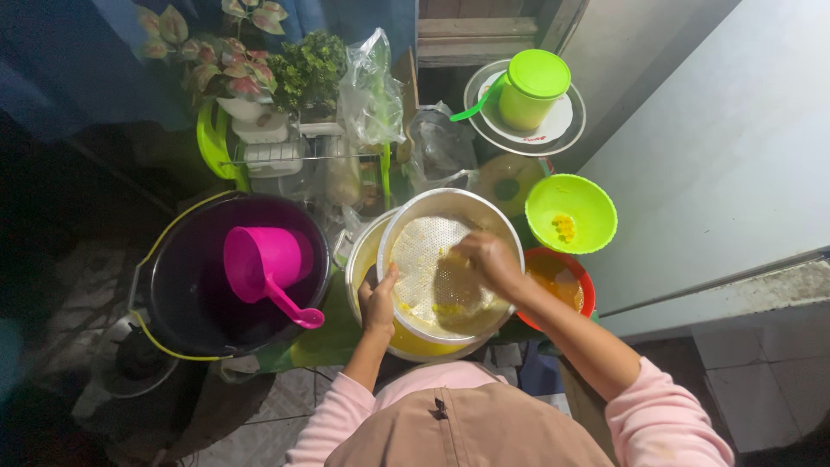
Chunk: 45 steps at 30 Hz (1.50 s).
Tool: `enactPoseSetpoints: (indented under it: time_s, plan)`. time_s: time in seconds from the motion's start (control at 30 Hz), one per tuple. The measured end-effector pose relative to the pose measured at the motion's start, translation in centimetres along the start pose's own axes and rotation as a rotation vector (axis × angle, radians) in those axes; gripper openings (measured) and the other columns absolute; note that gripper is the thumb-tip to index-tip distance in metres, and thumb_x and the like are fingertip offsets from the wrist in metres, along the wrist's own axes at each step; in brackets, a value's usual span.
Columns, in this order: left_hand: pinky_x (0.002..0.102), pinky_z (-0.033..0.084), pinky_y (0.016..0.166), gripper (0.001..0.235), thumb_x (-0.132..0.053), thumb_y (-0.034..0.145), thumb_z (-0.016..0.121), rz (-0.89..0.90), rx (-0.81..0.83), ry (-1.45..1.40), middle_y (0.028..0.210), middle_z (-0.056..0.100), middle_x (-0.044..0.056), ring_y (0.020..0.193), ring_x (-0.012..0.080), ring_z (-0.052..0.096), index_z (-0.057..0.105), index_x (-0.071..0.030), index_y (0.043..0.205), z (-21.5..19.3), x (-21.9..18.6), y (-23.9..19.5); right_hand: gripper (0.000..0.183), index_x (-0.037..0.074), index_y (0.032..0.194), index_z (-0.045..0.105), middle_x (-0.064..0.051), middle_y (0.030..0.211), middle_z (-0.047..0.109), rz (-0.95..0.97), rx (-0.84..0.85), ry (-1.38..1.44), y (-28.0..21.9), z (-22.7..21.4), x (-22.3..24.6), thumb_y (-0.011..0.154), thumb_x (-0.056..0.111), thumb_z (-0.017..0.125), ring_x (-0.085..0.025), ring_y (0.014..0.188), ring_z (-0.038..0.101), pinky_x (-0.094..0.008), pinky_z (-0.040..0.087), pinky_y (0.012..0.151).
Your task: The person pours a yellow liquid from a green bowl into a sieve placed over a pot, then uses their hand to press the contents through the sieve. They repeat this process with a red bowl containing an orange liquid, pressing the solids through the sieve into the pot.
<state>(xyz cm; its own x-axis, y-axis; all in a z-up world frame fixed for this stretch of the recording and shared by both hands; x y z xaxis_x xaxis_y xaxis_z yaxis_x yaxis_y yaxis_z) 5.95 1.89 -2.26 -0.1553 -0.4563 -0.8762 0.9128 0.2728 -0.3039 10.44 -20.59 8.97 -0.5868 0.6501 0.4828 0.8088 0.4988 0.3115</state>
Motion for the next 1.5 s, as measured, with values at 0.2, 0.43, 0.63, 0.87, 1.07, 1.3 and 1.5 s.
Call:
enactPoseSetpoints:
  time_s: [0.2, 0.43, 0.63, 0.87, 1.07, 1.3, 1.5]
  plan:
    - [0.032, 0.049, 0.096, 0.045, -0.021, 0.087, 0.077, 0.017, -0.019, -0.007, 0.117, 0.072, 0.009, 0.107, 0.0196, 0.066, 0.069, 0.003, 0.124, -0.2, 0.0, -0.1, 0.028, 0.007, 0.1, 0.077, -0.013, 0.095, 0.07, 0.026, -0.106, -0.166, 0.6, -1.0, -1.9, 0.075, 0.002, 0.067, -0.034, 0.09, 0.067, -0.043, 0.054, 0.08]
    - [0.032, 0.049, 0.095, 0.043, -0.02, 0.087, 0.076, 0.023, -0.057, -0.031, 0.116, 0.073, 0.009, 0.106, 0.0194, 0.066, 0.07, 0.002, 0.124, -0.8, 0.4, 0.2, 0.023, 0.006, 0.098, 0.075, -0.013, 0.095, 0.069, 0.027, 0.113, -0.066, -4.9, 3.3, 2.0, 0.079, 0.002, 0.063, -0.033, 0.092, 0.067, -0.043, 0.055, 0.081]
    - [0.031, 0.049, 0.095, 0.042, -0.02, 0.086, 0.077, 0.022, -0.031, 0.003, 0.114, 0.073, 0.008, 0.105, 0.0187, 0.066, 0.071, 0.002, 0.122, -0.5, -0.2, -0.4, 0.027, 0.008, 0.101, 0.078, -0.012, 0.1, 0.072, 0.014, 0.141, -0.112, -2.4, 2.4, 0.8, 0.08, 0.002, 0.062, -0.033, 0.093, 0.067, -0.043, 0.055, 0.083]
    - [0.031, 0.05, 0.092, 0.04, -0.017, 0.086, 0.077, 0.069, -0.041, 0.012, 0.111, 0.074, 0.008, 0.101, 0.0182, 0.068, 0.07, 0.001, 0.121, -0.8, -0.4, -0.4, 0.019, 0.009, 0.094, 0.073, -0.009, 0.091, 0.066, -0.067, -0.025, -0.419, 2.1, -1.8, -1.1, 0.079, 0.006, 0.062, -0.03, 0.096, 0.063, -0.042, 0.053, 0.084]
    - [0.03, 0.052, 0.087, 0.033, -0.014, 0.089, 0.076, 0.107, -0.076, -0.053, 0.103, 0.074, 0.007, 0.093, 0.0168, 0.067, 0.073, 0.003, 0.116, -1.6, 0.4, 0.4, 0.005, 0.006, 0.083, 0.066, -0.013, 0.086, 0.064, 0.04, 0.065, -0.521, -1.3, 0.5, -1.5, 0.079, 0.008, 0.063, -0.033, 0.088, 0.065, -0.044, 0.055, 0.073]
    - [0.028, 0.05, 0.089, 0.032, -0.012, 0.09, 0.073, 0.137, -0.09, -0.135, 0.11, 0.073, 0.007, 0.099, 0.0158, 0.065, 0.072, 0.003, 0.119, -0.9, 0.0, 0.2, 0.008, 0.002, 0.084, 0.067, -0.02, 0.088, 0.067, 0.229, 0.215, -0.294, -5.8, 5.0, 0.8, 0.08, 0.005, 0.062, -0.039, 0.079, 0.07, -0.047, 0.058, 0.073]
    - [0.029, 0.05, 0.09, 0.032, -0.013, 0.091, 0.071, 0.105, -0.071, -0.098, 0.112, 0.073, 0.007, 0.1, 0.0167, 0.066, 0.071, 0.002, 0.119, -0.4, -1.2, -0.3, 0.022, 0.005, 0.094, 0.075, -0.018, 0.086, 0.076, 0.335, 0.185, 0.268, -4.4, 6.0, 2.4, 0.074, -0.001, 0.071, -0.035, 0.076, 0.074, -0.043, 0.059, 0.071]
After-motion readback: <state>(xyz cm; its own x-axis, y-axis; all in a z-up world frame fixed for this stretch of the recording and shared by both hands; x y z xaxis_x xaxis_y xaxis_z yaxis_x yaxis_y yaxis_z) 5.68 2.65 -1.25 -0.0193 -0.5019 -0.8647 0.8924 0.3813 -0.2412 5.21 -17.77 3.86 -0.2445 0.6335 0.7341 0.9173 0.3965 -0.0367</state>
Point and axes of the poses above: each hand's wrist, its own y-axis towards the middle knuckle, its own z-axis out of the palm, x = y × z, the point moved 7 cm from there along y, towards the middle knuckle
